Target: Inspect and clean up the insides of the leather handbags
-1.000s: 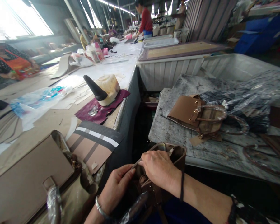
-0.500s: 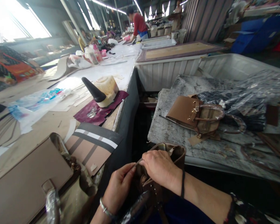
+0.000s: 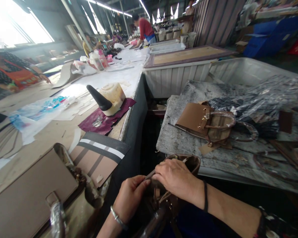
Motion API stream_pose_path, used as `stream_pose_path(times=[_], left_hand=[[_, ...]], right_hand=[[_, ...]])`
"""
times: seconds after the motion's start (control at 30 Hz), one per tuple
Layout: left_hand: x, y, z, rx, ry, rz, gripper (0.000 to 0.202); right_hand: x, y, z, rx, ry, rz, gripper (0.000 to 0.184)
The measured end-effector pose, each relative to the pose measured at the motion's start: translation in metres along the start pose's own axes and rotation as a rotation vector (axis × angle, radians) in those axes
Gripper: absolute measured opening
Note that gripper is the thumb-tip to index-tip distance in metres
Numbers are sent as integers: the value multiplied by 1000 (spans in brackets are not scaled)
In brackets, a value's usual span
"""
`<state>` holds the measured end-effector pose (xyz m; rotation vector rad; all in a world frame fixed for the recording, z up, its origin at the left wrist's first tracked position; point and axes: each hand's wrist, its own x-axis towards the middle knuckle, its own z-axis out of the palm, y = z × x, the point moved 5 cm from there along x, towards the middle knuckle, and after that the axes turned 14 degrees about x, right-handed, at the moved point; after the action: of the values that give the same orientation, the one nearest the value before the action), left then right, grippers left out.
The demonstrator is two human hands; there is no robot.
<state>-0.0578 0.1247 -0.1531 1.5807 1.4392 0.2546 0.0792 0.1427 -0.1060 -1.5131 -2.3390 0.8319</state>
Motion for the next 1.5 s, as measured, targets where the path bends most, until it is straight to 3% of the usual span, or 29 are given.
stream_pose_path(times=[0.2,0.4,0.73,0.97,1.1,1.33,1.5], left_hand=[[-1,-2,3,32,8,13,32],[-1,-4,4,-13,-51,-5,34],[-2,-3,3,-42,-53,-31,38],[-2,-2,2,-41,-54,-27,40],[-4,0,2,-52,-69,-21,40],[-6,0,6,-103,-106,-16,38],[-4,2,5,-108,-176,-78,41]], right_hand=[[-5,20,-10,-41,-49,66,24],[3,19,-6,-8,-12,124,21],[2,21,-7,27,83,161,13],[2,23,-6,81,104,154,23],[3,26,-2,120,75,144,26],[7,25,-3,149,-6,160,15],[6,22,-4,158,-26,166,11]])
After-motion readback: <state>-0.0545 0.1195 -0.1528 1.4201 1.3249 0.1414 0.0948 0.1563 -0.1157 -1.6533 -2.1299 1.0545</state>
